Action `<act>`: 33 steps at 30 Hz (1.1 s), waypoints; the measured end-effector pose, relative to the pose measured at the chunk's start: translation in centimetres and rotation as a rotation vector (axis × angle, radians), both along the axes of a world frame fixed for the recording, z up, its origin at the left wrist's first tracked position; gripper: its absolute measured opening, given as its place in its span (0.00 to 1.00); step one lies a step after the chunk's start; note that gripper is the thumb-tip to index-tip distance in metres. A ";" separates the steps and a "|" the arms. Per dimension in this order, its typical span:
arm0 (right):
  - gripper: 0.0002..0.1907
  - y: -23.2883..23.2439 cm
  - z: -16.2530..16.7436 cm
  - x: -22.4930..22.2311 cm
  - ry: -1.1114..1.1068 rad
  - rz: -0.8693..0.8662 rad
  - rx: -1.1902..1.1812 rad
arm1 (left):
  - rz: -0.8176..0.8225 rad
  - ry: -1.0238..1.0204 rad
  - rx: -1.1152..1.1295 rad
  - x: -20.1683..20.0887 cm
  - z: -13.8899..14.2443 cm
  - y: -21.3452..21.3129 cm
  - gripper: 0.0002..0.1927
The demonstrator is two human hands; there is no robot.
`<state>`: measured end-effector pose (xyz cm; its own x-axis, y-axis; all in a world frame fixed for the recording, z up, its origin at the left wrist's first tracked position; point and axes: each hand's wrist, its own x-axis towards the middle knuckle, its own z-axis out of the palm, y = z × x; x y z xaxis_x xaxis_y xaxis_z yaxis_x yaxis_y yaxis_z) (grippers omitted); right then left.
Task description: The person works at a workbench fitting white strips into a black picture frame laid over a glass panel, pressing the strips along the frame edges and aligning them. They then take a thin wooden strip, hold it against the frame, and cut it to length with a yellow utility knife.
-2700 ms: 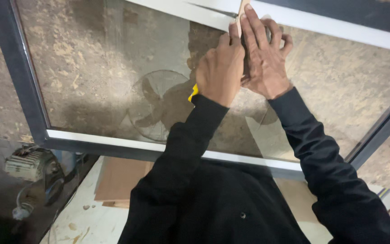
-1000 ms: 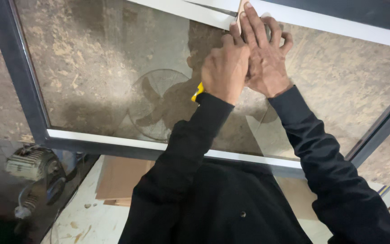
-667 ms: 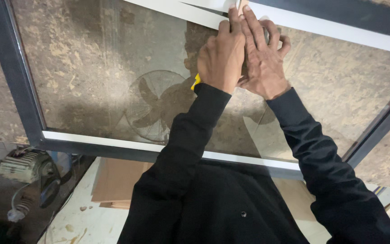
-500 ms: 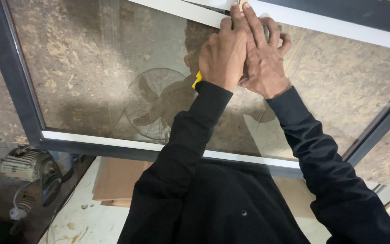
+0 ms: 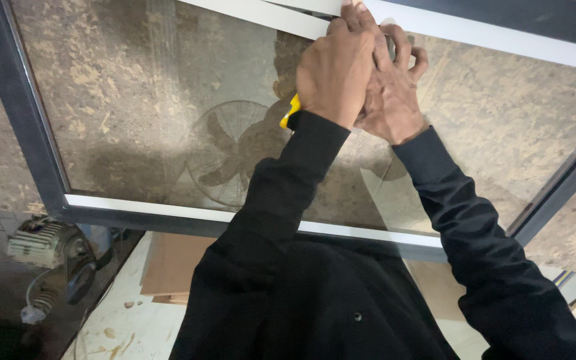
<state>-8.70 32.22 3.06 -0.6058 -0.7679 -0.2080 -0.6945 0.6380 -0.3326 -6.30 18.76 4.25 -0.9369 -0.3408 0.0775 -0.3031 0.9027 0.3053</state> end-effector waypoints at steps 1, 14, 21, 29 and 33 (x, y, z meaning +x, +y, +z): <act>0.63 -0.1 0.0 0.0 0.015 0.005 0.014 | -0.011 0.008 -0.015 0.1 0.3 -0.2 0.20; 0.74 -0.1 0.1 -0.1 0.069 0.013 -0.009 | 0.051 0.024 0.075 3.2 0.5 -0.5 0.30; 0.81 -0.1 -0.1 -0.2 0.028 0.017 -0.029 | 0.073 -0.008 0.108 2.2 -1.7 -0.1 0.29; 0.73 0.3 -0.3 0.0 0.021 0.003 -0.013 | 0.061 -0.002 0.131 1.6 -1.8 0.3 0.29; 0.68 0.1 -0.4 0.0 0.000 -0.001 -0.011 | 0.085 -0.020 0.057 1.1 -1.4 0.9 0.29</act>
